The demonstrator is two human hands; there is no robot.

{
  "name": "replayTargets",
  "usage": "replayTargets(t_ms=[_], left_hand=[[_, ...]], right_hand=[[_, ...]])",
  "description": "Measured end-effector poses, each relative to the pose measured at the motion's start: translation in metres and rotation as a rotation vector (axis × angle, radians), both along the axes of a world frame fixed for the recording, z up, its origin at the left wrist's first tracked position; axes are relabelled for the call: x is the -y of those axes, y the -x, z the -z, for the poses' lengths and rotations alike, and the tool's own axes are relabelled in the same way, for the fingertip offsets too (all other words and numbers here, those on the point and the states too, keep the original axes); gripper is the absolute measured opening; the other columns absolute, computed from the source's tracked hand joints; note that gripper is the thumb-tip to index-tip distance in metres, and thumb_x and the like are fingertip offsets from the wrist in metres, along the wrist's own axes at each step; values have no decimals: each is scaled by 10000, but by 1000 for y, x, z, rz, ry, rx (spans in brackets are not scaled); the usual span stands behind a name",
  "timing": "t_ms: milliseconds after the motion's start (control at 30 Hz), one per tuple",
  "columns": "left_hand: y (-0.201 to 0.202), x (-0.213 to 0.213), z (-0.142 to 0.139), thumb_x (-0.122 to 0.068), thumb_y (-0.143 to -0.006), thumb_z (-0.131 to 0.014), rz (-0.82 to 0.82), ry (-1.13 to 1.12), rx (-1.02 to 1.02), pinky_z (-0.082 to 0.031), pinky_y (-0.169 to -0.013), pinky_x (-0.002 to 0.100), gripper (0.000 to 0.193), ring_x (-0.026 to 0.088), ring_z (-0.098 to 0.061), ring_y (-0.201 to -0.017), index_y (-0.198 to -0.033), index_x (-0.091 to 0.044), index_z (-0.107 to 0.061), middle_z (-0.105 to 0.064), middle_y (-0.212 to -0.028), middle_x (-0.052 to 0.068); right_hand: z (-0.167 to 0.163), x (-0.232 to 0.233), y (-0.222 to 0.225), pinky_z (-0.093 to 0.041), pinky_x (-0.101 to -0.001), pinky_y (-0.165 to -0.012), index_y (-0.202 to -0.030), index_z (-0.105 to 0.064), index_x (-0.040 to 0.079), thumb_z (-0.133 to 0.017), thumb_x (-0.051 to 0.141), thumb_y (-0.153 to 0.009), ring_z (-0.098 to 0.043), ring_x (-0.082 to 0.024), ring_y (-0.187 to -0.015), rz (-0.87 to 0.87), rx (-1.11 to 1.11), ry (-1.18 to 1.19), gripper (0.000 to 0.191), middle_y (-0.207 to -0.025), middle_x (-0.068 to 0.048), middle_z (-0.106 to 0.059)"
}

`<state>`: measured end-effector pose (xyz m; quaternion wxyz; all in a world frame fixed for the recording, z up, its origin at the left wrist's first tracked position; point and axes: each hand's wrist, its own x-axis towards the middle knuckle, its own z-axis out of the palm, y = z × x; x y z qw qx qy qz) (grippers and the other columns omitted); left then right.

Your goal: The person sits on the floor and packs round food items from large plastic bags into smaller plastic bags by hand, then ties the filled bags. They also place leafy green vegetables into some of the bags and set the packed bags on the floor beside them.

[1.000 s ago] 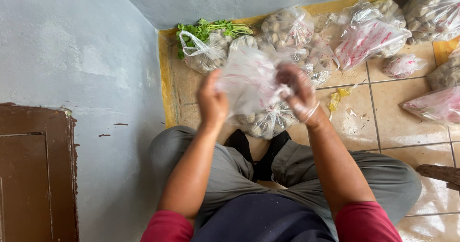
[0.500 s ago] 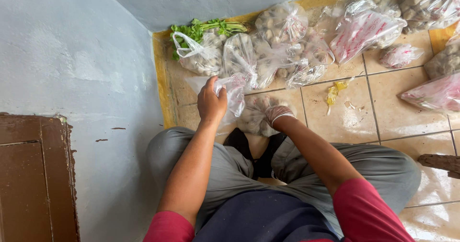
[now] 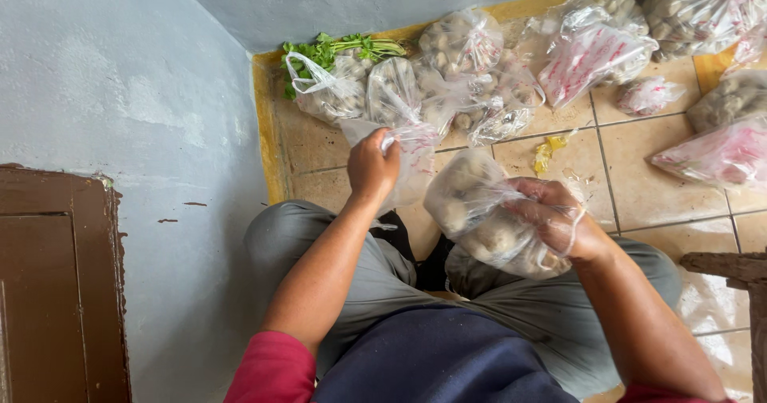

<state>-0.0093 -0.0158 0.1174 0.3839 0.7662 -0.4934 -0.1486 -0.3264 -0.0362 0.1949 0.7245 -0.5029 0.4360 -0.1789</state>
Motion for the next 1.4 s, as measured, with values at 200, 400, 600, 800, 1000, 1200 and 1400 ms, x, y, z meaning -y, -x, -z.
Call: replayTargets(t_ms=[200, 400, 600, 800, 1000, 1200, 1400], left_hand=[[46, -36, -57, -205, -951, -629, 328, 66, -115, -573, -771, 404, 310, 329, -737, -865, -1229, -118, -735, -759, -1058, 161], [56, -111, -27, -145, -987, -615, 217, 4, -240, -567, -745, 355, 340, 249, -754, -840, -1316, -115, -693, -762, -1068, 185], [85, -143, 46, -92, -1051, -545, 145, -121, -644, -543, -739, 363, 439, 303, -660, -808, -1485, -132, -600, -698, -1036, 227], [93, -152, 63, -47, -978, -544, 223, -403, -456, -562, -697, 365, 265, 269, -716, -842, -1238, -12, -583, -677, -927, 72], [96, -149, -5, -134, -1099, -535, 876, -479, -1756, -562, -983, 359, 142, 228, -716, -943, -1179, -27, -584, -627, -862, 62], [19, -88, -37, -304, -1110, -477, 519, -312, -1644, -523, -730, 315, 299, 165, -647, -779, -1087, -49, -631, -645, -854, 32], [-8, -63, 3, -313, -1069, -488, 226, -599, -1294, -448, -604, 288, 265, 131, -598, -699, -1017, -99, -635, -643, -806, 1]], right_hand=[[31, -16, -59, -561, -319, -785, -1254, -654, -35, -618, 116, -979, -683, -172, -882, 209, 208, -35, 316, -1024, -101, -726], [56, -34, -91, -596, -377, -704, -1154, -625, 35, -478, 230, -1012, -696, -219, -815, 635, 377, -410, 283, -942, -86, -719], [88, -22, -108, -558, -356, -678, -1130, -636, 81, -469, 236, -1081, -664, -216, -837, 894, 611, -483, 233, -995, -80, -687], [172, -1, -82, -537, -364, -686, -1109, -640, 94, -471, 273, -1098, -626, -210, -804, 1043, 672, -517, 246, -983, -65, -677], [212, 17, -83, -494, -401, -775, -1091, -629, 106, -454, 304, -1105, -596, -230, -833, 1053, 835, -492, 265, -1026, -68, -683], [207, 6, -108, -536, -519, -1029, -1127, -561, 21, -439, 194, -1118, -582, -271, -994, 1084, 881, -510, 212, -1096, -118, -605], [217, -4, -119, -540, -467, -1003, -1189, -529, 82, -550, 124, -1052, -599, -247, -1026, 971, 324, -544, 145, -1103, -86, -613]])
